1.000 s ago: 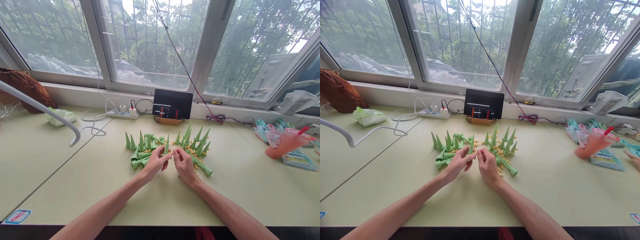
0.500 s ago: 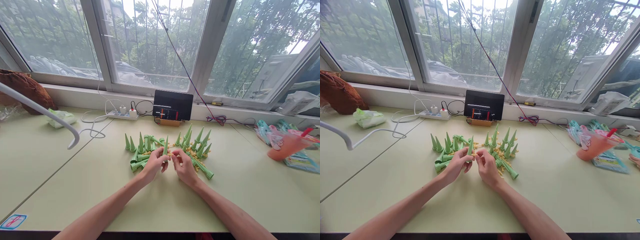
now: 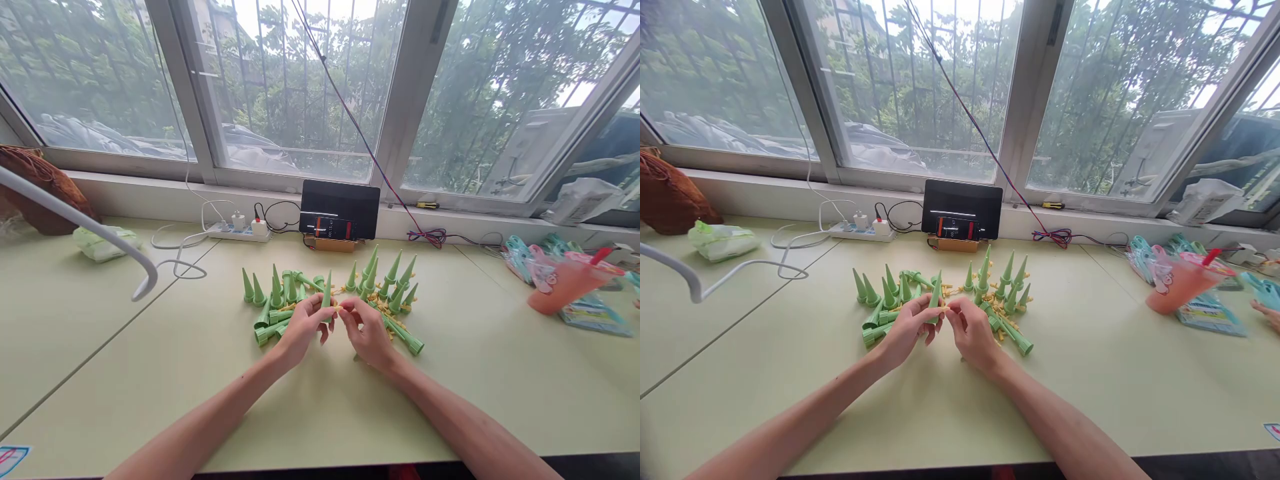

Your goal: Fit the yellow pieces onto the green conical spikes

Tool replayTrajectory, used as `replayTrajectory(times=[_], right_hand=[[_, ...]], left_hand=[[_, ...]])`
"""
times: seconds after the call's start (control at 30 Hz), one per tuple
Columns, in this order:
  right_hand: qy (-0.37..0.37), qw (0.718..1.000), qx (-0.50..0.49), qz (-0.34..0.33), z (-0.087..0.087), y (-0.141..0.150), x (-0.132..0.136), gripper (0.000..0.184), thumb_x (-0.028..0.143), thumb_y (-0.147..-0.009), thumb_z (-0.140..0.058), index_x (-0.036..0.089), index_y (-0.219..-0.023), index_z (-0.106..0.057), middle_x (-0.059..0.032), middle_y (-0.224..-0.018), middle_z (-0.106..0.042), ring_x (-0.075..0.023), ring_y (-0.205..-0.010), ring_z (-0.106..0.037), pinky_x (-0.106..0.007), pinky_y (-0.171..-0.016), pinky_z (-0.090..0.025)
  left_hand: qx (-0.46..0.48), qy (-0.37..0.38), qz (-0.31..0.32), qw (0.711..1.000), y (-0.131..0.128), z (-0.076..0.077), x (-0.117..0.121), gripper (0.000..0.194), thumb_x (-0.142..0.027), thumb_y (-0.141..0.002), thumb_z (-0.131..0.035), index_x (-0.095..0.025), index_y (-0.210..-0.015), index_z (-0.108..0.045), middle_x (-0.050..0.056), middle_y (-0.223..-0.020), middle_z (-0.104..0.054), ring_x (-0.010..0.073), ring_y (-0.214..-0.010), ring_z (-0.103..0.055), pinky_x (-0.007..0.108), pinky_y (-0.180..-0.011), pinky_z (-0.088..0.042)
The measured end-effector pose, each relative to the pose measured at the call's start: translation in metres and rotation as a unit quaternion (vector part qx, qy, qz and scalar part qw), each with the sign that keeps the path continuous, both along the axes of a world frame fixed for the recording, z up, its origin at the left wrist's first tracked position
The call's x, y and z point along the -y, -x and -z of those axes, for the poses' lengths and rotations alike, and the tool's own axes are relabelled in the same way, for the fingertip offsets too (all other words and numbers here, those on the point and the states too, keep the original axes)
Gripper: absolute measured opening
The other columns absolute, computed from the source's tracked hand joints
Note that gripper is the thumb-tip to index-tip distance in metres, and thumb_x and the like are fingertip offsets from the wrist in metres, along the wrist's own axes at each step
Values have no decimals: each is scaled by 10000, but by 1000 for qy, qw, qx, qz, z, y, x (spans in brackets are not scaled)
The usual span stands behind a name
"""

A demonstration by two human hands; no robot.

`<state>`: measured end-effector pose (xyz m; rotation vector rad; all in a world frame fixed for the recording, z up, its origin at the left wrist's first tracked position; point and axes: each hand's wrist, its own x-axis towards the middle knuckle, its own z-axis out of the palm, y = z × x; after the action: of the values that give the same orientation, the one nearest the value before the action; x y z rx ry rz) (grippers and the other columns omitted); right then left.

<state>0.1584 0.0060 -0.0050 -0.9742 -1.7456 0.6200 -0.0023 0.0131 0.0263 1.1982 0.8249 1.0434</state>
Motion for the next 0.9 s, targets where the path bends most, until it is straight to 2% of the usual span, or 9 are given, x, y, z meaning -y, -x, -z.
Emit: replayTrajectory(times=[0.2, 0.57, 0.9], right_hand=[[-26, 1000, 6, 4, 2, -3, -2, 213, 352, -1001, -477, 186, -925, -587, -33, -791, -650, -140, -621, -586, -253, -570, -443], [-53, 998, 16, -9, -4, -7, -2, 197, 315, -995, -472, 188, -884, -572, -11, -742, -589, -123, -580, -507, -249, -566, -427], [14, 1000, 11, -24, -7, -9, 0, 251, 368, -998, -467, 195, -840, -556, 29, -598, -513, -111, -497, -444, -236, -507, -375]], left_hand=[[4, -8, 6, 1000, 0, -2, 0, 238, -336, -763, -715, -145, -869, -622, 14, -739, -559, 110, -589, -509, 189, -384, -393], [-32, -71, 4, 997, -1, -4, 3, 300, -383, -787, -720, -143, -940, -624, 18, -772, -575, 123, -647, -533, 195, -402, -434], [-56, -146, 4, 988, -3, 2, 2, 264, -374, -832, -678, -154, -956, -602, 18, -803, -560, 133, -691, -558, 183, -399, -466]])
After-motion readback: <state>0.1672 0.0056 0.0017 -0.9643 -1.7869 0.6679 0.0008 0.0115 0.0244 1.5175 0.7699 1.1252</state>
